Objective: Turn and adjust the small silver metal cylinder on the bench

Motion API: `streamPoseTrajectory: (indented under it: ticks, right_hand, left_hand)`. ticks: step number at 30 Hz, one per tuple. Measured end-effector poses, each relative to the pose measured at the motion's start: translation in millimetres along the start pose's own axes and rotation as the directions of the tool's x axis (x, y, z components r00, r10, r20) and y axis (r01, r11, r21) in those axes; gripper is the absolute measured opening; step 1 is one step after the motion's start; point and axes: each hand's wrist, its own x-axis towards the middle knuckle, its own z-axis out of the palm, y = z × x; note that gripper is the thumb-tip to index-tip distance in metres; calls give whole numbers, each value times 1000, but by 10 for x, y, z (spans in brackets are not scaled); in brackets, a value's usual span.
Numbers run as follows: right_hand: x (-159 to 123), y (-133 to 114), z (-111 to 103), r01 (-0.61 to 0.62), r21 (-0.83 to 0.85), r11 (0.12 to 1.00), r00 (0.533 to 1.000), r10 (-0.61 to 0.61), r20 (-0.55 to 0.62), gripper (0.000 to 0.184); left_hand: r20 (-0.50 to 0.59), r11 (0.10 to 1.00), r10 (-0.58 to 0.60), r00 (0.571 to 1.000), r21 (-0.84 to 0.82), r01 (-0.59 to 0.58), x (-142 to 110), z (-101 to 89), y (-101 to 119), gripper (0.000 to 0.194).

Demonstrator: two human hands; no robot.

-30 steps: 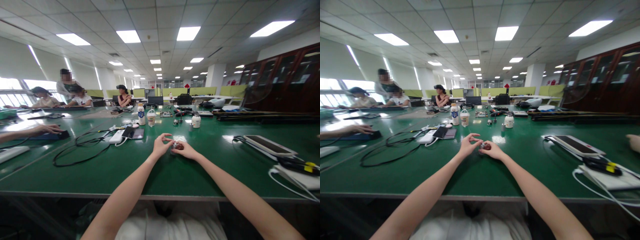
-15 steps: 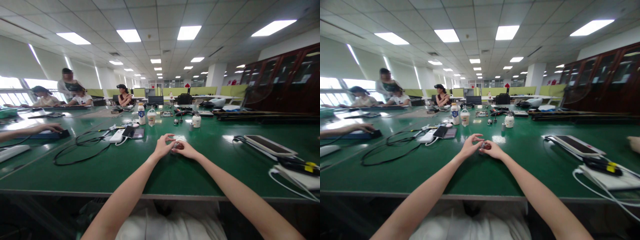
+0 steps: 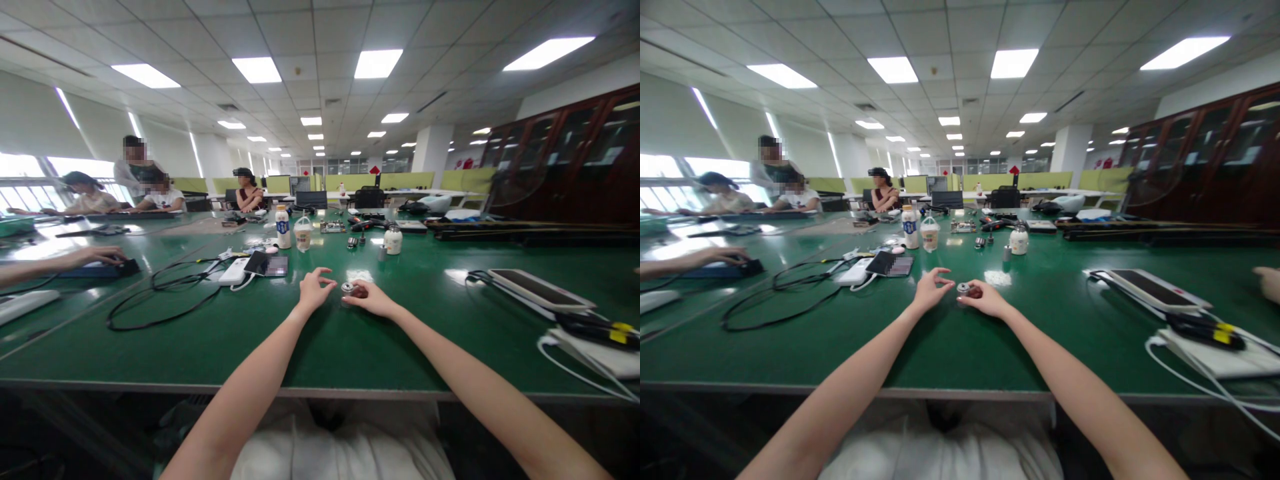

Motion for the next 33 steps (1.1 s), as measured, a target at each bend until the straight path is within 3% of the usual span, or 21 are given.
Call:
streamPoseTrajectory:
  ticks: [7, 12, 16, 21, 33]
  right_hand:
    - [-6, -38, -3, -3, -21, 1000, 1000, 3, -5, 43]
    - [-4, -24, -5, -7, -25, 1000, 1000, 7, -6, 44]
    - [-2, -18, -3, -1, -9, 1000, 1000, 1, -3, 46]
    - [-2, -33, 4, 10, 17, 1000, 1000, -10, 9, 47]
    - [-19, -81, -4, 13, 19, 1000, 1000, -13, 19, 47]
  left_hand:
    - [58, 996, -62, 996, 63, 58, -28, 18, -173, 37]
    - [-54, 999, -47, 997, 26, 48, -36, 13, 3, 43]
    - [-109, 997, 22, 994, -74, -31, -45, 26, 209, 44]
    - [-50, 981, 98, 994, -163, -105, -79, 74, 308, 48]
    - [18, 976, 122, 992, -182, -117, -110, 79, 351, 45]
